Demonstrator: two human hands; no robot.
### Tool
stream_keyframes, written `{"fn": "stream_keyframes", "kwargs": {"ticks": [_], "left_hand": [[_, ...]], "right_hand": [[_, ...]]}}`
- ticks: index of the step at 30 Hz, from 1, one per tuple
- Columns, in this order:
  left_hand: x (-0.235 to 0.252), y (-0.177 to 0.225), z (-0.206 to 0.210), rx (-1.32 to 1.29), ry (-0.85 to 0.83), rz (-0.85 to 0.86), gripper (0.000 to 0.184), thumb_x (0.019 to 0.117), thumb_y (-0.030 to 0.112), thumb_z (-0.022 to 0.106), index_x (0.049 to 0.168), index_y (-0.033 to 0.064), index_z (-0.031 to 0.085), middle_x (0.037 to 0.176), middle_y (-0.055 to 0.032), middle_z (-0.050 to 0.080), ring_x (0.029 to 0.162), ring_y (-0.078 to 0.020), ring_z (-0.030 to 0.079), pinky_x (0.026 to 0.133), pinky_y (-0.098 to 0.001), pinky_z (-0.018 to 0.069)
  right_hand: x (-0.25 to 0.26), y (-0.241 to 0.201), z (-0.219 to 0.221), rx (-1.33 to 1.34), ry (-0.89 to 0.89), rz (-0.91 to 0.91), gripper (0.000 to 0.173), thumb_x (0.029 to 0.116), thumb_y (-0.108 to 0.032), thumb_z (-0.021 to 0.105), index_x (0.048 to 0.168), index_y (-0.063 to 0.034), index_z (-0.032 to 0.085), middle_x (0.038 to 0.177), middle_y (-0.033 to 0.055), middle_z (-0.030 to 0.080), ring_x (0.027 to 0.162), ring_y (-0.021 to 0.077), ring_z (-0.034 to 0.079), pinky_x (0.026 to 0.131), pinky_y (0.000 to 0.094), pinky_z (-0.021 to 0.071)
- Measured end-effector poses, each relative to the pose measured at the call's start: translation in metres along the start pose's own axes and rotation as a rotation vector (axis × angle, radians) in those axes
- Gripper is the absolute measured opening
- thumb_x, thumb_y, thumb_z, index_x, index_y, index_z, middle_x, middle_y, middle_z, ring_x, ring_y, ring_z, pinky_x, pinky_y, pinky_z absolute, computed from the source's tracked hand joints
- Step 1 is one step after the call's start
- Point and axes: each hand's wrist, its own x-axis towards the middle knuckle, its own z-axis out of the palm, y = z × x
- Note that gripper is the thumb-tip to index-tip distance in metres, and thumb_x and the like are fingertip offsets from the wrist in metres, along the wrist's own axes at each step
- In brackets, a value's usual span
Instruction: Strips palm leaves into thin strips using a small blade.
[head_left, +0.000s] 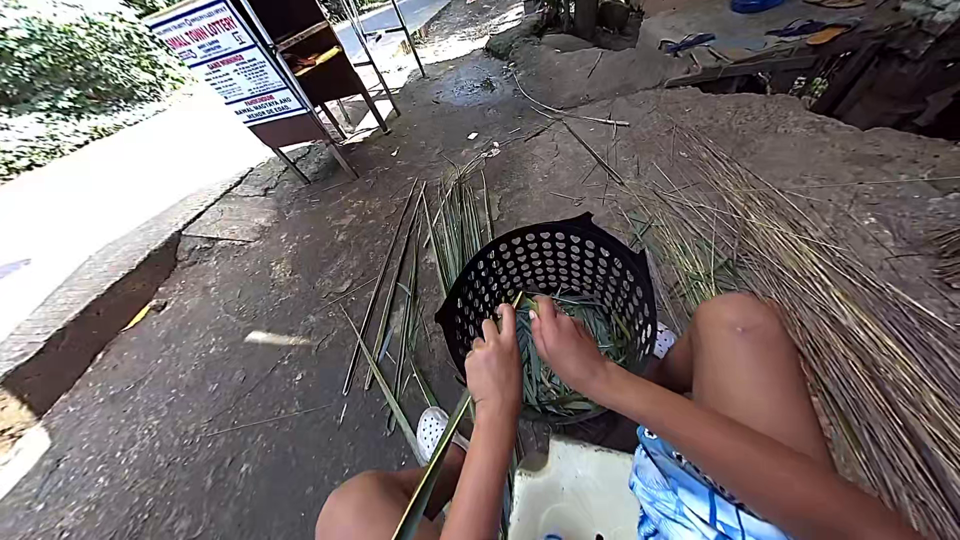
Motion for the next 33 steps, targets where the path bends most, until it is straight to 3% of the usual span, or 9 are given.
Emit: {"fn": "stream_keyframes", "kwargs": {"ticks": [3, 11, 15, 20, 22, 24, 27, 30, 33], "left_hand": [[-0.001, -0.002, 0.006, -0.019, 0.084, 0.036, 0.043, 0.0987, -0.01, 0.048, 0.141, -0.0059, 0.056, 0.11, -0.0331, 0.067, 0.089, -0.0494, 0.07, 0.073, -0.0545, 0.0543], [0.005, 0.003, 0.004, -0.001, -0.028, -0.051, 0.045, 0.1012, -0.008, 0.045, 0.146, -0.0032, 0.051, 0.116, -0.0311, 0.067, 0.095, -0.048, 0.069, 0.076, -0.0546, 0.0534], [0.007, 0.003, 0.002, 0.005, -0.038, -0.034, 0.045, 0.101, -0.008, 0.045, 0.145, -0.0032, 0.052, 0.124, -0.0314, 0.064, 0.108, -0.0489, 0.066, 0.084, -0.057, 0.0513], [0.01, -0.001, 0.01, -0.005, 0.1, 0.113, 0.051, 0.0984, -0.01, 0.048, 0.148, 0.002, 0.052, 0.128, -0.0285, 0.065, 0.097, -0.0475, 0.069, 0.074, -0.0542, 0.0522], [0.012, 0.002, 0.008, -0.014, 0.116, 0.163, 0.044, 0.0993, -0.008, 0.048, 0.142, -0.0044, 0.057, 0.121, -0.029, 0.068, 0.098, -0.0478, 0.07, 0.077, -0.0556, 0.0527], [0.014, 0.002, 0.011, -0.011, 0.21, 0.218, 0.032, 0.0969, -0.009, 0.051, 0.125, -0.0105, 0.066, 0.107, -0.0278, 0.073, 0.09, -0.0456, 0.072, 0.073, -0.0539, 0.0548], [0.017, -0.001, 0.018, -0.027, 0.364, 0.27, 0.025, 0.0914, -0.011, 0.057, 0.11, -0.0098, 0.074, 0.096, -0.0249, 0.075, 0.079, -0.0416, 0.074, 0.065, -0.0498, 0.0558], [0.019, 0.0, 0.027, -0.08, 0.444, 0.261, 0.021, 0.0913, -0.01, 0.058, 0.106, -0.0118, 0.073, 0.095, -0.0256, 0.074, 0.08, -0.0418, 0.074, 0.065, -0.0486, 0.0569], [0.021, 0.001, 0.025, -0.118, 0.427, 0.229, 0.029, 0.0919, -0.011, 0.056, 0.116, -0.0093, 0.072, 0.104, -0.0254, 0.075, 0.081, -0.0433, 0.074, 0.065, -0.0506, 0.0561]], "right_hand": [[0.003, -0.007, -0.002, 0.042, -0.067, 0.063, 0.041, 0.1116, -0.01, 0.032, 0.143, 0.0166, 0.039, 0.111, 0.0344, 0.067, 0.111, 0.0465, 0.067, 0.096, 0.0508, 0.0504], [0.012, -0.02, -0.006, 0.041, -0.219, 0.208, 0.044, 0.113, -0.011, 0.028, 0.15, 0.012, 0.029, 0.125, 0.0312, 0.063, 0.125, 0.0398, 0.061, 0.105, 0.0457, 0.0453], [0.013, -0.019, -0.006, 0.078, -0.212, 0.221, 0.044, 0.1127, -0.01, 0.028, 0.15, 0.0121, 0.029, 0.124, 0.0314, 0.063, 0.124, 0.0394, 0.061, 0.105, 0.0452, 0.0455], [0.013, -0.017, -0.006, 0.103, -0.206, 0.238, 0.044, 0.1125, -0.01, 0.029, 0.15, 0.013, 0.029, 0.124, 0.0315, 0.062, 0.124, 0.039, 0.061, 0.105, 0.0447, 0.0454], [0.011, -0.016, -0.006, 0.123, -0.203, 0.238, 0.045, 0.1121, -0.009, 0.032, 0.151, 0.0134, 0.027, 0.125, 0.0318, 0.062, 0.124, 0.0398, 0.06, 0.105, 0.0458, 0.0447], [0.011, -0.015, -0.008, 0.123, -0.195, 0.249, 0.044, 0.1119, -0.009, 0.033, 0.15, 0.0132, 0.028, 0.124, 0.0317, 0.062, 0.123, 0.0395, 0.06, 0.105, 0.0456, 0.045], [0.012, -0.013, -0.009, 0.103, -0.182, 0.256, 0.043, 0.1123, -0.01, 0.031, 0.148, 0.0134, 0.03, 0.122, 0.0319, 0.062, 0.122, 0.0399, 0.061, 0.103, 0.0455, 0.0458], [0.011, -0.012, -0.007, 0.116, -0.172, 0.265, 0.043, 0.1125, -0.011, 0.03, 0.148, 0.014, 0.031, 0.122, 0.032, 0.063, 0.122, 0.04, 0.061, 0.104, 0.0454, 0.0457], [0.01, -0.01, -0.006, 0.126, -0.163, 0.257, 0.043, 0.1123, -0.01, 0.03, 0.148, 0.0144, 0.031, 0.121, 0.0319, 0.063, 0.121, 0.0393, 0.062, 0.103, 0.0444, 0.046]]}}
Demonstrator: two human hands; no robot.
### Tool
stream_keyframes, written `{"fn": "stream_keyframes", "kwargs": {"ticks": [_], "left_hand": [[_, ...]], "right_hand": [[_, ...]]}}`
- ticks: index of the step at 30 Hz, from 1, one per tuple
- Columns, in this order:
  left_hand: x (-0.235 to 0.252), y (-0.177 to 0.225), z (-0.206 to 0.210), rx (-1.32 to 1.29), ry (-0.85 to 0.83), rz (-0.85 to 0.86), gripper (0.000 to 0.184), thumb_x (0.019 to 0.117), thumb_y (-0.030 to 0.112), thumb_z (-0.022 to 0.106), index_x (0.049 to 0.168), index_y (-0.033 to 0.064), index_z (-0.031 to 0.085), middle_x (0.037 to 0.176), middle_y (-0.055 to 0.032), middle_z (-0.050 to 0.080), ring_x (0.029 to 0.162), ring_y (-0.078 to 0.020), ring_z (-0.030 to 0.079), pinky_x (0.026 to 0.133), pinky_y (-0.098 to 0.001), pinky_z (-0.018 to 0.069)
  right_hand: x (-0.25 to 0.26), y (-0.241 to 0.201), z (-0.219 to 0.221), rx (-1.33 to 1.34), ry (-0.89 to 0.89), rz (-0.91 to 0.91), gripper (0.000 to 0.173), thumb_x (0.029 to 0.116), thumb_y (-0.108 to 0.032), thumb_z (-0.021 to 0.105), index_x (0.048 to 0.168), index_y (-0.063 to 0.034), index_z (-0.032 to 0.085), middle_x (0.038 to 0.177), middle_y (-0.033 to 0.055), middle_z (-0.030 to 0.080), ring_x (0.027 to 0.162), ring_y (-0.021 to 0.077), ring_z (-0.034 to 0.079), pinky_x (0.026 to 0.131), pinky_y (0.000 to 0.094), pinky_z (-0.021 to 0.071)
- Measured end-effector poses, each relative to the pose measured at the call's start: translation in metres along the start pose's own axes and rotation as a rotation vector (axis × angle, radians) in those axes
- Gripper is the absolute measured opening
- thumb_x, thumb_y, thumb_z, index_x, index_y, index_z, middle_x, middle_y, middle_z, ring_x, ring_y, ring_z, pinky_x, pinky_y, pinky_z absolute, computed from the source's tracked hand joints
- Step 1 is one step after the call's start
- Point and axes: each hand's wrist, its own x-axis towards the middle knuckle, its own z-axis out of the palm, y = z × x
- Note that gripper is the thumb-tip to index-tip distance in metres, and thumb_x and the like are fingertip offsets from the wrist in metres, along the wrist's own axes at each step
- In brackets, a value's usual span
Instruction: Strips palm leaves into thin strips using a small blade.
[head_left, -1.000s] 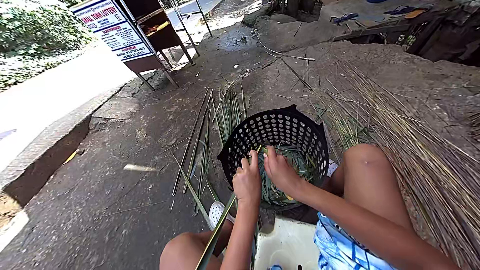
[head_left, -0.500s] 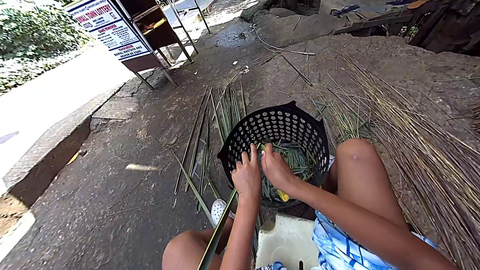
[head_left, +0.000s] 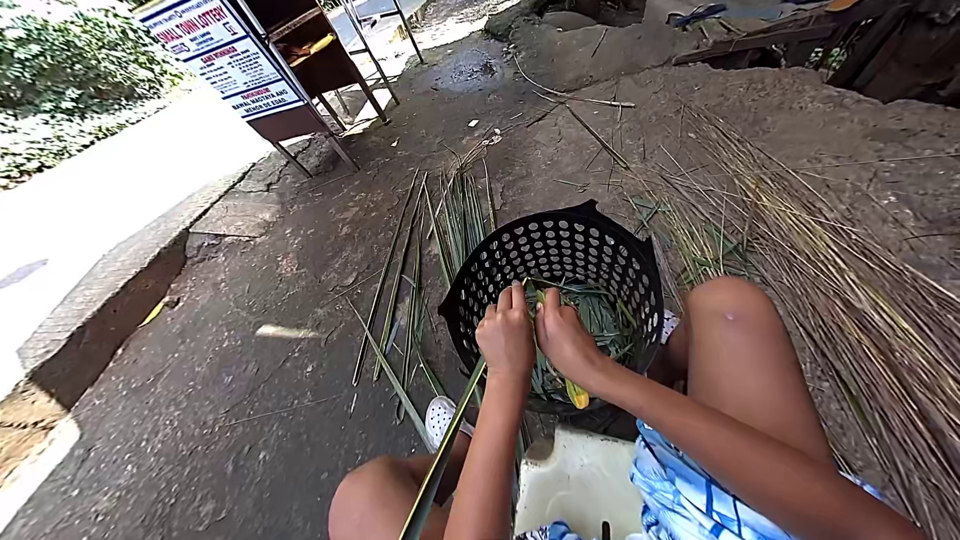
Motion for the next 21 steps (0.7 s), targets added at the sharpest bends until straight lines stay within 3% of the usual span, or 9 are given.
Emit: {"fn": "stream_keyframes", "kwargs": {"ticks": [3, 5, 9, 15, 21], "left_hand": [[0.002, -0.001, 0.0, -0.007, 0.009, 0.009, 0.03, 0.0948, -0.007, 0.057, 0.119, -0.0038, 0.074, 0.099, -0.0233, 0.075, 0.074, -0.0416, 0.073, 0.06, -0.0494, 0.0551], [0.003, -0.003, 0.0, -0.016, 0.008, 0.001, 0.024, 0.0972, -0.001, 0.058, 0.114, -0.0052, 0.075, 0.094, -0.0239, 0.075, 0.076, -0.0406, 0.074, 0.063, -0.049, 0.0561], [0.006, -0.005, 0.005, -0.029, 0.081, 0.048, 0.02, 0.0934, -0.006, 0.059, 0.103, -0.0111, 0.075, 0.093, -0.0263, 0.074, 0.08, -0.04, 0.075, 0.068, -0.0461, 0.0583], [0.001, -0.013, 0.022, -0.008, 0.288, 0.186, 0.015, 0.0867, -0.009, 0.064, 0.095, -0.0115, 0.076, 0.081, -0.023, 0.073, 0.07, -0.0345, 0.074, 0.062, -0.0381, 0.0575], [-0.002, -0.019, 0.029, 0.012, 0.34, 0.218, 0.014, 0.0862, -0.007, 0.065, 0.093, -0.0108, 0.076, 0.079, -0.022, 0.073, 0.068, -0.0331, 0.074, 0.06, -0.0361, 0.0569]], "right_hand": [[0.001, 0.001, -0.001, 0.018, 0.019, -0.018, 0.042, 0.1121, -0.01, 0.031, 0.147, 0.0144, 0.032, 0.12, 0.0321, 0.063, 0.12, 0.0394, 0.063, 0.102, 0.0446, 0.0463], [0.001, 0.001, -0.002, 0.028, 0.019, -0.022, 0.042, 0.1121, -0.01, 0.03, 0.147, 0.0142, 0.032, 0.119, 0.0318, 0.063, 0.119, 0.0392, 0.063, 0.102, 0.0446, 0.0465], [0.002, -0.002, -0.006, 0.05, -0.007, -0.01, 0.041, 0.1122, -0.01, 0.03, 0.147, 0.0127, 0.032, 0.121, 0.0308, 0.062, 0.119, 0.0371, 0.062, 0.102, 0.0435, 0.0461], [0.006, -0.004, -0.017, 0.048, -0.088, -0.016, 0.04, 0.1131, -0.013, 0.028, 0.144, 0.011, 0.033, 0.111, 0.0249, 0.061, 0.095, 0.0279, 0.066, 0.089, 0.0378, 0.0503], [0.005, -0.007, -0.018, 0.031, -0.149, 0.018, 0.04, 0.1131, -0.013, 0.028, 0.146, 0.0099, 0.032, 0.116, 0.0259, 0.061, 0.101, 0.0292, 0.066, 0.092, 0.0389, 0.0501]]}}
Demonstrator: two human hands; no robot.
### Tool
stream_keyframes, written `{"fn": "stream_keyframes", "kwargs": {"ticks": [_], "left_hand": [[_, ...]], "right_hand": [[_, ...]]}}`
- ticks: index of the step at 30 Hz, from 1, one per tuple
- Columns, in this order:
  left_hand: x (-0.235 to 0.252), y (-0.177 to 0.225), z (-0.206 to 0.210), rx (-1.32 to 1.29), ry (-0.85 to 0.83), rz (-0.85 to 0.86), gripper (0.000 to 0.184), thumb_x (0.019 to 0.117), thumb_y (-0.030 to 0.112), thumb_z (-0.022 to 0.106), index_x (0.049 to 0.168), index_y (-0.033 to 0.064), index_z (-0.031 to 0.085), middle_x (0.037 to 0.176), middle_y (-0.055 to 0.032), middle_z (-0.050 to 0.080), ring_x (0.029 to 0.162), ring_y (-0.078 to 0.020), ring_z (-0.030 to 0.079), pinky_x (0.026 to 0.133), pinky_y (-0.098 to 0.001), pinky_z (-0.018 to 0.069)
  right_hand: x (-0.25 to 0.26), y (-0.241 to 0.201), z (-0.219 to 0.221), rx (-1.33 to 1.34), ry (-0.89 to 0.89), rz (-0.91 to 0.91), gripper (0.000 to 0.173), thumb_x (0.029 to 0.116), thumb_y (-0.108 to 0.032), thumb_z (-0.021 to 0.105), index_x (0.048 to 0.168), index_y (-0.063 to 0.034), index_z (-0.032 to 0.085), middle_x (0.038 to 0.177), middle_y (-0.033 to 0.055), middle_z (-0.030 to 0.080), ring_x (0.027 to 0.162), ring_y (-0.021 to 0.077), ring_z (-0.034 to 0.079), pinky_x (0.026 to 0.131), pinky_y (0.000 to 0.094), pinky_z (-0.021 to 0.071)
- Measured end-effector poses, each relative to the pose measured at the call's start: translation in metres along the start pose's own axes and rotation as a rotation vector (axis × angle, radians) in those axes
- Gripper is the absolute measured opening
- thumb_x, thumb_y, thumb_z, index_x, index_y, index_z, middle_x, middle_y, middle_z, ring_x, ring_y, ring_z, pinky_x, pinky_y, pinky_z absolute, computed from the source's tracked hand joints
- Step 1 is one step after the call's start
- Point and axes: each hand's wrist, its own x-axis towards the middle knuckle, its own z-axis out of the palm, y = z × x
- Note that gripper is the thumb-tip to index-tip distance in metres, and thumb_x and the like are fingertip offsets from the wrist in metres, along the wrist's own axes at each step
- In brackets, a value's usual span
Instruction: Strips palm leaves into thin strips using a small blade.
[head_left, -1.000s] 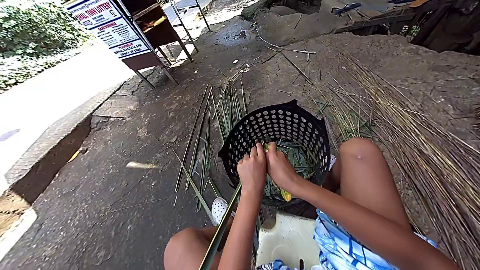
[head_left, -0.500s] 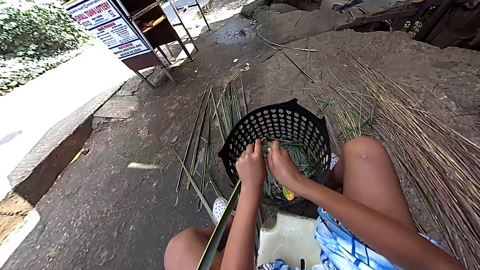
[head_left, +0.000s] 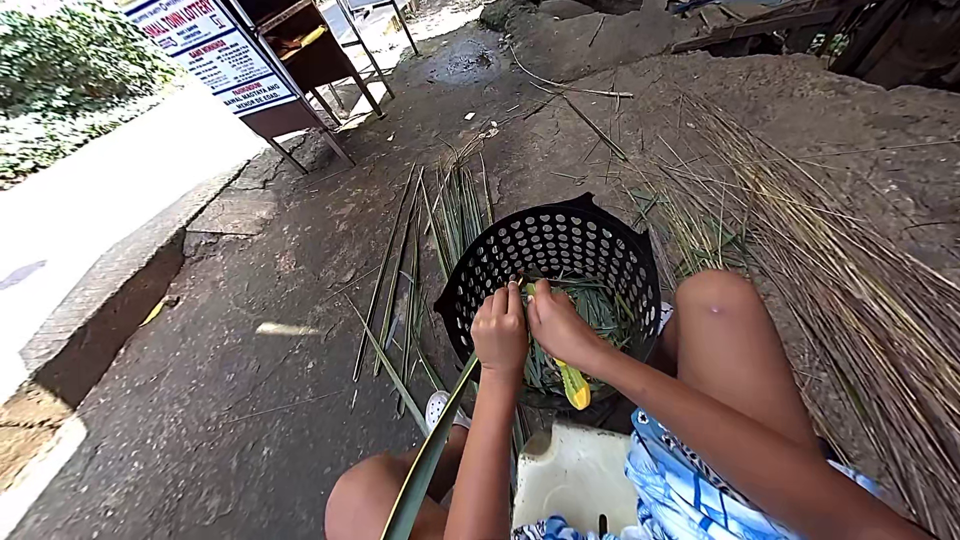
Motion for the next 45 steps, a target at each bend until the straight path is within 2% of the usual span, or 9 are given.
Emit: {"fn": "stream_keyframes", "kwargs": {"ticks": [11, 17, 20, 22, 27, 32, 39, 43, 45], "left_hand": [[0.029, -0.011, -0.013, -0.06, -0.013, -0.067, 0.015, 0.0902, -0.008, 0.062, 0.096, -0.0121, 0.075, 0.086, -0.0257, 0.074, 0.073, -0.0374, 0.074, 0.064, -0.0403, 0.0585], [0.053, -0.019, -0.039, -0.276, -0.443, -0.413, 0.026, 0.1026, 0.003, 0.052, 0.116, -0.0127, 0.068, 0.101, -0.0297, 0.072, 0.088, -0.0427, 0.072, 0.082, -0.0549, 0.0546], [0.061, -0.014, -0.049, -0.375, -0.676, -0.467, 0.028, 0.1054, 0.007, 0.051, 0.122, -0.012, 0.064, 0.103, -0.0278, 0.071, 0.089, -0.037, 0.072, 0.084, -0.0498, 0.0548], [0.059, -0.01, -0.051, -0.413, -0.779, -0.442, 0.028, 0.1051, 0.007, 0.052, 0.122, -0.0121, 0.063, 0.101, -0.0266, 0.071, 0.087, -0.0344, 0.071, 0.084, -0.0467, 0.0551], [0.04, -0.013, -0.061, -0.471, -0.987, -0.538, 0.026, 0.105, 0.003, 0.052, 0.122, -0.013, 0.062, 0.103, -0.0254, 0.07, 0.087, -0.0291, 0.071, 0.085, -0.0404, 0.0553], [0.011, -0.05, -0.098, -0.69, -1.097, -0.688, 0.02, 0.1067, 0.007, 0.049, 0.11, -0.0078, 0.061, 0.082, -0.0018, 0.068, 0.066, -0.001, 0.064, 0.067, -0.0189, 0.0541], [0.011, -0.065, -0.119, -0.767, -1.053, -0.847, 0.019, 0.1088, 0.006, 0.042, 0.101, 0.0004, 0.058, 0.068, 0.0078, 0.061, 0.053, 0.005, 0.056, 0.053, -0.0117, 0.0482], [0.011, -0.059, -0.114, -0.826, -0.96, -0.888, 0.019, 0.1081, 0.005, 0.042, 0.097, 0.0015, 0.057, 0.063, 0.0102, 0.055, 0.048, 0.007, 0.049, 0.048, -0.0096, 0.0427], [0.011, -0.056, -0.114, -0.853, -0.897, -0.918, 0.02, 0.1079, 0.003, 0.04, 0.097, 0.0015, 0.057, 0.062, 0.011, 0.053, 0.047, 0.0074, 0.046, 0.048, -0.009, 0.0409]], "right_hand": [[0.023, 0.004, 0.003, 0.001, -0.096, 0.057, 0.041, 0.1128, -0.013, 0.029, 0.148, 0.0086, 0.03, 0.121, 0.0257, 0.059, 0.104, 0.0297, 0.065, 0.093, 0.0401, 0.0496], [0.013, 0.018, 0.001, 0.209, 0.21, -0.16, 0.038, 0.112, -0.012, 0.035, 0.139, 0.0131, 0.042, 0.101, 0.0261, 0.062, 0.086, 0.0303, 0.064, 0.082, 0.0404, 0.051], [0.016, 0.025, 0.004, 0.445, 0.316, -0.348, 0.04, 0.1051, -0.011, 0.055, 0.135, 0.0132, 0.049, 0.099, 0.0183, 0.065, 0.07, 0.0142, 0.056, 0.066, 0.0278, 0.0482], [0.02, 0.026, 0.004, 0.563, 0.281, -0.343, 0.034, 0.1034, -0.005, 0.056, 0.133, 0.0122, 0.051, 0.098, 0.0133, 0.061, 0.064, 0.0059, 0.05, 0.06, 0.0206, 0.045], [0.031, 0.029, -0.006, 0.632, 0.395, -0.235, 0.029, 0.1011, 0.005, 0.053, 0.129, 0.0146, 0.052, 0.094, 0.0135, 0.057, 0.063, 0.0066, 0.049, 0.06, 0.0202, 0.0443], [0.048, 0.044, -0.026, 0.661, 0.567, -0.292, 0.032, 0.098, 0.008, 0.058, 0.128, 0.0131, 0.051, 0.094, 0.013, 0.056, 0.063, 0.008, 0.05, 0.06, 0.0218, 0.046], [0.053, 0.046, -0.023, 0.633, 0.641, -0.292, 0.031, 0.1074, -0.009, 0.051, 0.131, 0.0112, 0.049, 0.083, 0.009, 0.052, 0.058, 0.0077, 0.047, 0.06, 0.0236, 0.0458], [0.037, 0.038, 0.012, 0.671, 0.428, -0.41, 0.027, 0.1088, -0.011, 0.041, 0.12, 0.0127, 0.049, 0.078, -0.0002, 0.045, 0.056, -0.0008, 0.044, 0.057, 0.0153, 0.0432], [0.029, 0.043, 0.034, 0.505, 0.36, -0.574, 0.039, 0.1069, -0.012, 0.037, 0.126, 0.0188, 0.05, 0.082, 0.0056, 0.051, 0.063, 0.0039, 0.046, 0.062, 0.0208, 0.0428]]}}
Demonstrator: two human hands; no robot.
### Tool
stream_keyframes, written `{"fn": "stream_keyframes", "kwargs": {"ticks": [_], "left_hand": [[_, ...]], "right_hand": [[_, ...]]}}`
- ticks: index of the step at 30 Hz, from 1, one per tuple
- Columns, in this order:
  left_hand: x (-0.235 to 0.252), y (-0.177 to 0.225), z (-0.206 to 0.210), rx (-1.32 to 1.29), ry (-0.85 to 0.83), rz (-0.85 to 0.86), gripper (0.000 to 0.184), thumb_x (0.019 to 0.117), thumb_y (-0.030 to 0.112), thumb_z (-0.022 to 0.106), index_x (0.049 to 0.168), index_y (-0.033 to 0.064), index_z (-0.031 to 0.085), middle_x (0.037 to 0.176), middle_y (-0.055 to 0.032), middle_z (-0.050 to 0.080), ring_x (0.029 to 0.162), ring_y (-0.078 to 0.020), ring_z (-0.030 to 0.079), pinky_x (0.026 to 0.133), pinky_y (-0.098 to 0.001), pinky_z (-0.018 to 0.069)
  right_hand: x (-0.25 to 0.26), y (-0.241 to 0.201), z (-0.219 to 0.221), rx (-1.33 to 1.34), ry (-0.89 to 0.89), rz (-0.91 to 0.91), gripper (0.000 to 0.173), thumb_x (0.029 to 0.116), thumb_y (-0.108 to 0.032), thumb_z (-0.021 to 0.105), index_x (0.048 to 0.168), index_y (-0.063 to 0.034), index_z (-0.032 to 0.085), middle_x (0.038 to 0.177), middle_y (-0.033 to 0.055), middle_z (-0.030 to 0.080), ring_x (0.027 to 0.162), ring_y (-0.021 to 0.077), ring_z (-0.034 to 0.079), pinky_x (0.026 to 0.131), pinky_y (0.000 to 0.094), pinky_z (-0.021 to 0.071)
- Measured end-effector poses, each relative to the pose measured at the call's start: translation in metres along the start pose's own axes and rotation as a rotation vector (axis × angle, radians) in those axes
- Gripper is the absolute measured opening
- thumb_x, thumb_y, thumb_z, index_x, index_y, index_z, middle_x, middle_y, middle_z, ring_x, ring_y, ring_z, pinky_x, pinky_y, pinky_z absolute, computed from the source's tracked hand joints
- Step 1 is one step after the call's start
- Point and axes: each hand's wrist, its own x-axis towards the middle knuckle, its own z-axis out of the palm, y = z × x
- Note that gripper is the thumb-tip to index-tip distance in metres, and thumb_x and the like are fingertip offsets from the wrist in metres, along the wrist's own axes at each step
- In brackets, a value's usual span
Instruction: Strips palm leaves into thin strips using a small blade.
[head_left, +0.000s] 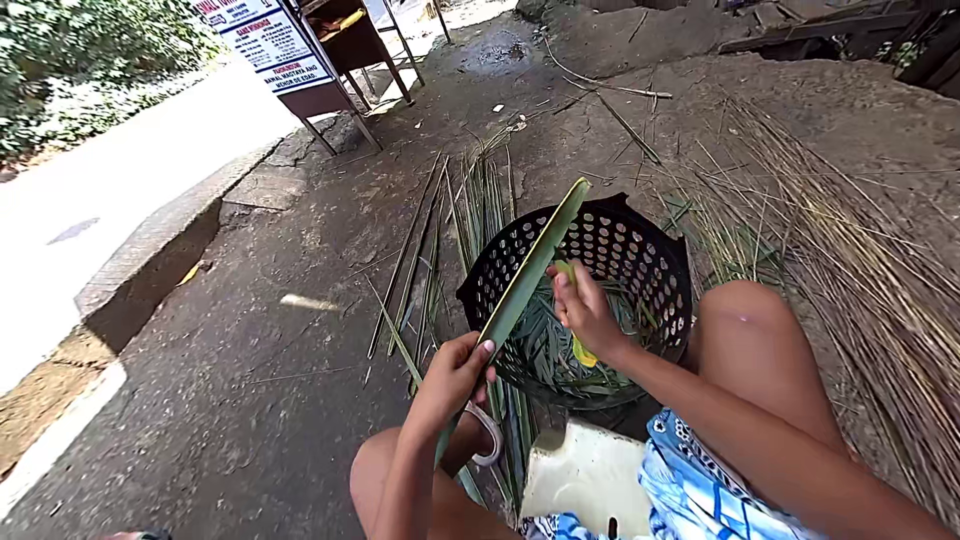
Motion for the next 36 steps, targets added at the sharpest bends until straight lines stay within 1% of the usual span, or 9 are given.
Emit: {"fn": "stream_keyframes", "kwargs": {"ticks": [2, 4, 6, 8, 13, 24, 29, 33, 36], "left_hand": [[-0.001, 0.002, 0.002, -0.045, 0.054, 0.023, 0.022, 0.1077, 0.002, 0.039, 0.095, 0.0012, 0.057, 0.061, 0.011, 0.05, 0.047, 0.0075, 0.044, 0.047, -0.0084, 0.0393], [-0.002, 0.001, 0.003, -0.085, 0.092, 0.053, 0.022, 0.1071, 0.001, 0.039, 0.093, 0.0021, 0.056, 0.061, 0.0113, 0.05, 0.046, 0.008, 0.044, 0.047, -0.0078, 0.0391], [-0.004, 0.0, 0.002, -0.102, 0.103, 0.081, 0.021, 0.1063, 0.0, 0.039, 0.094, 0.0032, 0.056, 0.063, 0.0115, 0.05, 0.048, 0.0079, 0.045, 0.048, -0.0079, 0.0403], [-0.007, 0.0, 0.002, -0.108, 0.074, 0.093, 0.018, 0.1054, -0.001, 0.04, 0.096, 0.0043, 0.055, 0.065, 0.0119, 0.052, 0.05, 0.0079, 0.047, 0.05, -0.0081, 0.0416], [-0.009, 0.0, 0.003, -0.133, 0.016, 0.076, 0.016, 0.1041, -0.003, 0.042, 0.097, 0.005, 0.054, 0.067, 0.0118, 0.054, 0.052, 0.0082, 0.049, 0.052, -0.0082, 0.0439], [-0.005, -0.006, 0.003, -0.221, 0.003, 0.071, 0.023, 0.1043, -0.004, 0.038, 0.094, 0.0066, 0.055, 0.064, 0.0134, 0.055, 0.051, 0.0086, 0.049, 0.052, -0.0076, 0.0439], [-0.005, -0.011, 0.004, -0.238, -0.01, 0.046, 0.024, 0.1051, -0.003, 0.035, 0.095, 0.006, 0.055, 0.064, 0.0131, 0.054, 0.05, 0.0089, 0.048, 0.05, -0.007, 0.0425], [-0.004, -0.01, 0.006, -0.226, -0.011, 0.046, 0.024, 0.1059, -0.003, 0.034, 0.097, 0.0044, 0.055, 0.064, 0.0127, 0.052, 0.049, 0.0087, 0.046, 0.05, -0.007, 0.0418], [-0.004, -0.011, 0.006, -0.224, -0.024, 0.044, 0.025, 0.1059, -0.003, 0.034, 0.095, 0.0056, 0.054, 0.063, 0.0127, 0.051, 0.049, 0.0087, 0.045, 0.049, -0.0068, 0.0409]], "right_hand": [[-0.015, 0.008, 0.01, -0.148, -0.073, -0.218, 0.044, 0.104, -0.015, 0.037, 0.122, 0.0213, 0.054, 0.083, 0.016, 0.061, 0.065, 0.016, 0.053, 0.063, 0.0323, 0.0456], [-0.021, 0.017, 0.014, -0.279, -0.107, -0.484, 0.049, 0.1039, -0.025, 0.039, 0.112, 0.0172, 0.063, 0.087, 0.0232, 0.069, 0.065, 0.0272, 0.064, 0.057, 0.0408, 0.0498], [-0.017, 0.027, 0.015, -0.358, -0.106, -0.717, 0.055, 0.1045, -0.035, 0.037, 0.103, 0.0098, 0.068, 0.077, 0.0186, 0.066, 0.056, 0.0253, 0.062, 0.047, 0.0369, 0.0466], [-0.014, 0.03, 0.015, -0.383, -0.117, -0.809, 0.056, 0.1037, -0.038, 0.038, 0.101, 0.007, 0.071, 0.07, 0.015, 0.063, 0.052, 0.0231, 0.059, 0.044, 0.0345, 0.0438], [-0.009, 0.03, 0.013, -0.451, -0.083, -0.837, 0.046, 0.0967, -0.033, 0.05, 0.097, 0.0052, 0.074, 0.068, 0.0151, 0.062, 0.051, 0.0253, 0.059, 0.044, 0.0362, 0.0433], [-0.001, 0.03, 0.01, -0.571, 0.045, -0.852, 0.041, 0.0917, -0.032, 0.056, 0.1, 0.0023, 0.078, 0.065, 0.0145, 0.06, 0.05, 0.0269, 0.056, 0.044, 0.0383, 0.0418], [0.005, 0.022, 0.004, -0.574, 0.16, -0.669, 0.034, 0.0877, -0.021, 0.064, 0.104, 0.0068, 0.076, 0.071, 0.0191, 0.063, 0.055, 0.0324, 0.061, 0.049, 0.0433, 0.0471], [0.014, 0.016, -0.006, -0.578, 0.213, -0.537, 0.032, 0.0899, -0.018, 0.066, 0.108, 0.0072, 0.075, 0.079, 0.0229, 0.067, 0.063, 0.0367, 0.066, 0.054, 0.048, 0.0503], [0.024, 0.016, -0.014, -0.531, 0.259, -0.424, 0.031, 0.0931, -0.016, 0.066, 0.11, 0.0091, 0.074, 0.086, 0.0254, 0.069, 0.071, 0.0408, 0.068, 0.062, 0.0544, 0.052]]}}
